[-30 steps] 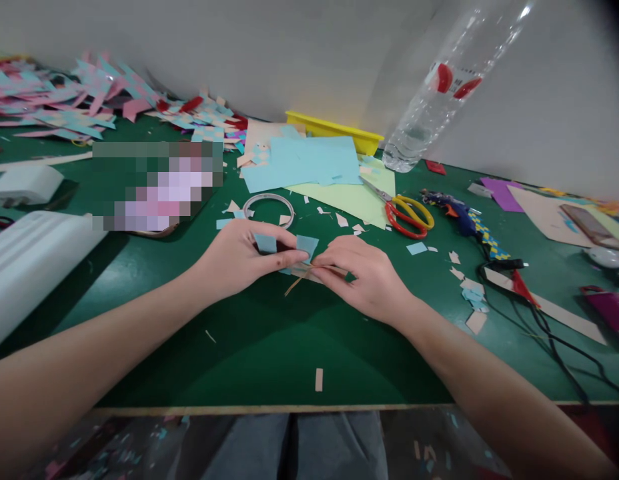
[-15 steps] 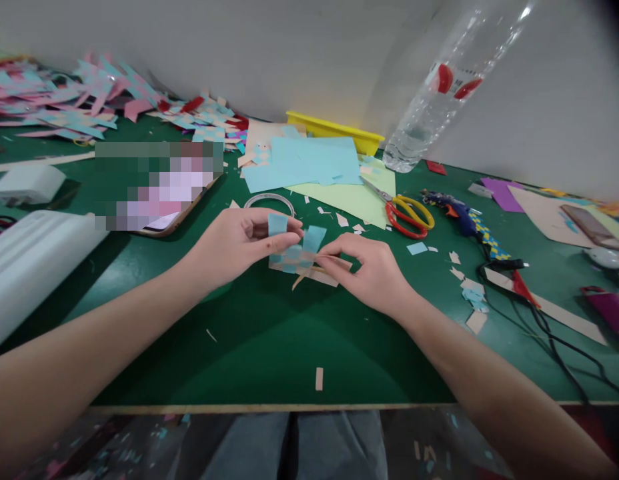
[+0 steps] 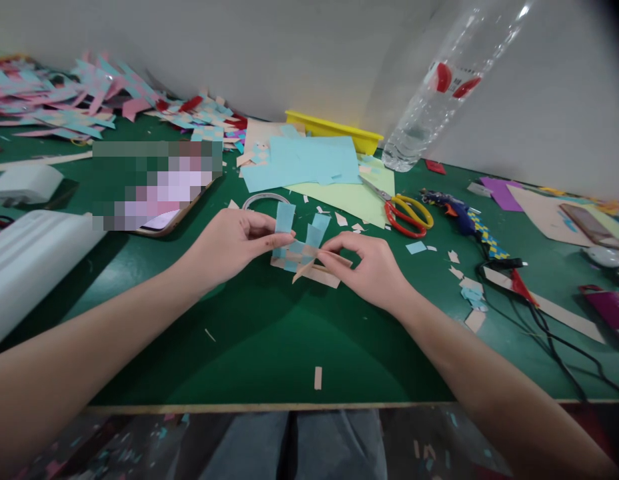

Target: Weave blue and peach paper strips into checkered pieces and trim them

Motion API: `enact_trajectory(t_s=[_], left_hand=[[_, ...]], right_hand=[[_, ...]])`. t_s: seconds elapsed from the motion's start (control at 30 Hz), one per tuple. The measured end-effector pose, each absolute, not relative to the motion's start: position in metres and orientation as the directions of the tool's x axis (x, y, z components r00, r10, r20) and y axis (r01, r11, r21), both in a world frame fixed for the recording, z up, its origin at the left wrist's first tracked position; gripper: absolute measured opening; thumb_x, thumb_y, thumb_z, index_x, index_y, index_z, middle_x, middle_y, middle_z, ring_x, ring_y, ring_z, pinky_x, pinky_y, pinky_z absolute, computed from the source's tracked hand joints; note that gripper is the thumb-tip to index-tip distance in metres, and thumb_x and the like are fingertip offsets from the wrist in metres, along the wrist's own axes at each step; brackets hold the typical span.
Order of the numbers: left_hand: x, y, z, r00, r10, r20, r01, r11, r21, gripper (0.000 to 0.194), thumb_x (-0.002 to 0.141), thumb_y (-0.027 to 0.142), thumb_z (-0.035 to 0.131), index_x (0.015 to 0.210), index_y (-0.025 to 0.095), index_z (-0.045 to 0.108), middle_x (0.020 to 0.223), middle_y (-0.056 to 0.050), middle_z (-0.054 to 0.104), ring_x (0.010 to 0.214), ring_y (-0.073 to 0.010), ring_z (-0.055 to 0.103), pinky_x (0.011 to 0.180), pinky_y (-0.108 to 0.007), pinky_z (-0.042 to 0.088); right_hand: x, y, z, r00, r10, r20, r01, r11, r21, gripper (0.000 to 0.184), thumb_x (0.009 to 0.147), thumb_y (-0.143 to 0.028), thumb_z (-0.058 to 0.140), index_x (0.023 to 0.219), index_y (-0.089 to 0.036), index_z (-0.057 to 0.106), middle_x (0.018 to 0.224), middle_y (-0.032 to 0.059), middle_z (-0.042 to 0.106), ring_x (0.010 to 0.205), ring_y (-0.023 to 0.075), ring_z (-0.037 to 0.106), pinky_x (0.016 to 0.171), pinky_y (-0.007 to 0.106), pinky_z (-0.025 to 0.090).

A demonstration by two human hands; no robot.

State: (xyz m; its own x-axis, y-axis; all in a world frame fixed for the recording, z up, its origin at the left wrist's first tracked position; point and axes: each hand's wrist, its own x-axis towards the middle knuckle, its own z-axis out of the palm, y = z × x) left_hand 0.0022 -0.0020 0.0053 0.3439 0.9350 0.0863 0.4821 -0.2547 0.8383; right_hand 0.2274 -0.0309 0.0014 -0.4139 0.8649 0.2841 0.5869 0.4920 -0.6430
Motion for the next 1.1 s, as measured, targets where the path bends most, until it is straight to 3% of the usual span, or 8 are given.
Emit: enact_trajectory(t_s=[0.17, 0.33, 0.5, 0.6, 0.7, 0.93, 1.1], left_hand=[[0.003, -0.001, 0.003, 0.359, 0.933, 0.031, 0.475, -0.211, 0.855, 0.024, 0.076, 0.043, 0.068, 0.066, 0.021, 0.069, 0.056, 0.001, 0.056, 0.053, -0.0131, 0.047, 0.049, -0.026, 0.035], [0.003, -0.003, 0.007, 0.375, 0.926, 0.049, 0.543, -0.262, 0.798, 0.036, 0.077, 0.047, 0.066, 0.055, 0.019, 0.061, 0.046, 0.004, 0.040, 0.046, -0.0102, 0.036, 0.045, -0.025, 0.029], [0.003, -0.003, 0.007, 0.444, 0.896, -0.023, 0.552, -0.253, 0.795, 0.027, 0.078, 0.044, 0.067, 0.066, 0.019, 0.067, 0.048, 0.004, 0.051, 0.047, -0.0117, 0.048, 0.048, -0.024, 0.037], [0.003, -0.002, 0.003, 0.532, 0.841, -0.099, 0.471, -0.197, 0.860, 0.020, 0.077, 0.039, 0.069, 0.088, 0.022, 0.072, 0.065, 0.003, 0.069, 0.061, -0.0154, 0.061, 0.059, -0.025, 0.047], [0.003, -0.001, -0.001, 0.589, 0.797, -0.133, 0.404, -0.149, 0.903, 0.033, 0.077, 0.038, 0.069, 0.108, 0.025, 0.069, 0.082, 0.000, 0.075, 0.076, -0.0192, 0.067, 0.068, -0.027, 0.052], [0.002, 0.000, -0.003, 0.489, 0.854, -0.178, 0.424, -0.054, 0.904, 0.049, 0.076, 0.040, 0.070, 0.121, 0.022, 0.062, 0.094, -0.004, 0.074, 0.085, -0.0211, 0.069, 0.069, -0.028, 0.055], [0.004, 0.000, -0.002, 0.575, 0.797, -0.185, 0.304, 0.001, 0.953, 0.039, 0.079, 0.039, 0.069, 0.114, 0.022, 0.066, 0.099, -0.004, 0.074, 0.089, -0.0191, 0.069, 0.078, -0.028, 0.055]], right_hand=[[0.227, -0.031, 0.001, -0.431, 0.854, 0.291, 0.573, 0.508, -0.643, 0.016, 0.087, -0.028, 0.055, 0.077, -0.019, 0.065, 0.077, 0.0015, 0.067, 0.066, 0.0117, 0.058, 0.060, 0.024, 0.046], [0.226, -0.032, 0.002, -0.440, 0.858, 0.264, 0.557, 0.492, -0.669, 0.018, 0.086, -0.031, 0.057, 0.074, -0.018, 0.063, 0.076, 0.0020, 0.067, 0.067, 0.0120, 0.059, 0.060, 0.024, 0.045], [0.228, -0.030, 0.001, -0.376, 0.909, 0.179, 0.534, 0.371, -0.760, 0.026, 0.082, -0.044, 0.061, 0.082, -0.018, 0.063, 0.079, 0.0017, 0.066, 0.072, 0.0139, 0.060, 0.064, 0.026, 0.047], [0.229, -0.029, -0.001, -0.384, 0.919, 0.093, 0.476, 0.283, -0.833, 0.026, 0.082, -0.043, 0.062, 0.089, -0.018, 0.064, 0.081, 0.0020, 0.066, 0.072, 0.0135, 0.060, 0.063, 0.026, 0.047], [0.229, -0.029, -0.002, -0.412, 0.911, 0.031, 0.409, 0.215, -0.887, 0.021, 0.083, -0.038, 0.062, 0.086, -0.017, 0.065, 0.078, 0.0013, 0.065, 0.067, 0.0125, 0.059, 0.060, 0.025, 0.046], [0.228, -0.028, -0.002, -0.280, 0.960, 0.011, 0.303, 0.099, -0.948, 0.016, 0.078, -0.033, 0.066, 0.080, -0.017, 0.067, 0.075, 0.0015, 0.068, 0.067, 0.0130, 0.062, 0.062, 0.026, 0.049], [0.230, -0.026, -0.003, -0.229, 0.973, -0.017, 0.240, 0.040, -0.970, 0.017, 0.079, -0.035, 0.066, 0.080, -0.017, 0.066, 0.072, 0.0010, 0.068, 0.066, 0.0131, 0.063, 0.064, 0.028, 0.050]])
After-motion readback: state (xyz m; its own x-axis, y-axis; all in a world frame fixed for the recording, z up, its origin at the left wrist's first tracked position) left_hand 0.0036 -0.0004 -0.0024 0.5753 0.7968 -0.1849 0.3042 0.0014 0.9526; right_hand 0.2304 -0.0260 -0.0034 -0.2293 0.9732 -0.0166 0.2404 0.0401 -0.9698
